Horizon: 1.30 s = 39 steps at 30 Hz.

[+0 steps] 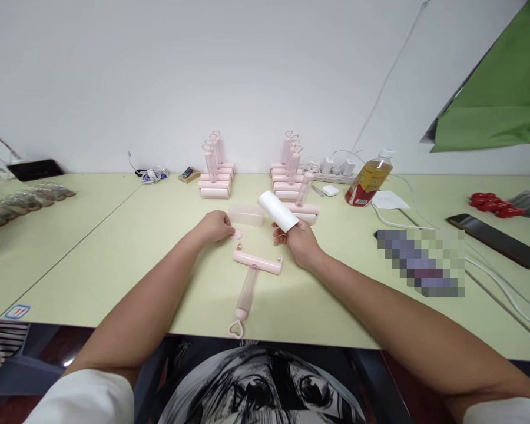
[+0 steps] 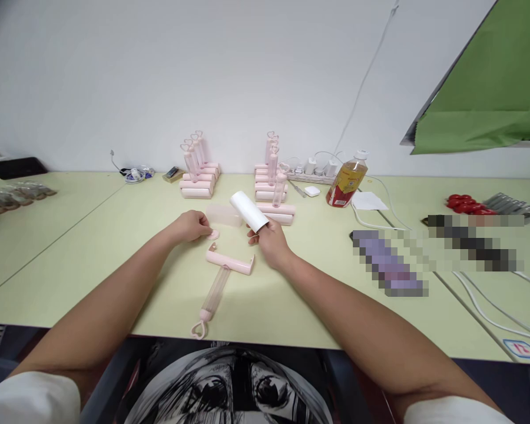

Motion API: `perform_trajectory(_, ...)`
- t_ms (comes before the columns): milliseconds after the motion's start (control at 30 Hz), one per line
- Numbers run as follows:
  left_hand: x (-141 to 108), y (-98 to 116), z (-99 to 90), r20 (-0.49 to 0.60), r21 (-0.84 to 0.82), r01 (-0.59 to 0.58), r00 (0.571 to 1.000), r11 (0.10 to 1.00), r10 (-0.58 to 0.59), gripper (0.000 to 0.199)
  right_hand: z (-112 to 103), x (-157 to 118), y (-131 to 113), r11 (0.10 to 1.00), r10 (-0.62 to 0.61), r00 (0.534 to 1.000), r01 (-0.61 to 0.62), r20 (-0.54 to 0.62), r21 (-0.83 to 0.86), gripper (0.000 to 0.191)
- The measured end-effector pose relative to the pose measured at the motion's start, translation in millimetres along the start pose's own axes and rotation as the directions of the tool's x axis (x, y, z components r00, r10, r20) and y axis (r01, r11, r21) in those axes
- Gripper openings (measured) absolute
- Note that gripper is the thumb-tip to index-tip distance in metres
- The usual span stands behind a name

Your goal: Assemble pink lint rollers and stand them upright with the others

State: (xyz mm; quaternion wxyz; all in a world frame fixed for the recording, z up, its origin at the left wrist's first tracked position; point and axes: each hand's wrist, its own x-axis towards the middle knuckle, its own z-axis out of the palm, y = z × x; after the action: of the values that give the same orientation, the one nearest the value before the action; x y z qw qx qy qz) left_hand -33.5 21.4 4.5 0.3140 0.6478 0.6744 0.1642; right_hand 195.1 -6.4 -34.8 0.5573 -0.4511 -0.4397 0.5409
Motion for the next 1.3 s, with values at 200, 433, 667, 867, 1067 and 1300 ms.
perform_trajectory(200, -6.6, 10.1, 15.6, 0.007, -0.027, -0.128, 0.992, 0.991, 0.128, 0.008, -1.8, 0.8, 1.6, 1.000, -0.018, 1.000, 0.018, 0.001, -0.016, 0.018)
perform_trajectory(433, -4.7, 0.0, -0.7, -0.040, -0.038, -0.334, 0.942, 0.942, 0.333, 0.014, -2.4, -2.0, 0.5, 0.994, -0.051, 0.998, 0.055, 0.046, -0.095, 0.014)
perform_trajectory(667, -19.8, 21.0, 12.6, -0.038, -0.563, -0.357, 0.912, 0.745, 0.408, 0.046, -1.6, -6.4, -0.6, 0.948, -0.144, 0.967, 0.195, 0.210, -0.250, 0.011)
perform_trajectory(867, -9.8, 17.1, 6.8, -0.409, -0.642, -0.505, 0.862, 0.577, 0.299, 0.035, -1.1, -10.9, -5.8, 0.864, -0.165, 0.925, 0.303, 0.341, -0.403, 0.032)
perform_trajectory(1067, 21.9, -14.4, -17.7, -0.824, -0.247, -0.510, 0.558, 0.824, 0.098, 0.017, -2.8, -21.5, -13.3, 0.649, -0.169, 0.807, 0.523, 0.565, -0.553, 0.036)
perform_trajectory(1300, 35.6, -31.3, -9.9, -0.687, -0.039, -0.320, 0.696, 0.947, 0.207, 0.023, 1.0, -32.7, -22.6, 0.396, -0.034, 0.558, 0.769, 0.829, -0.501, 0.034)
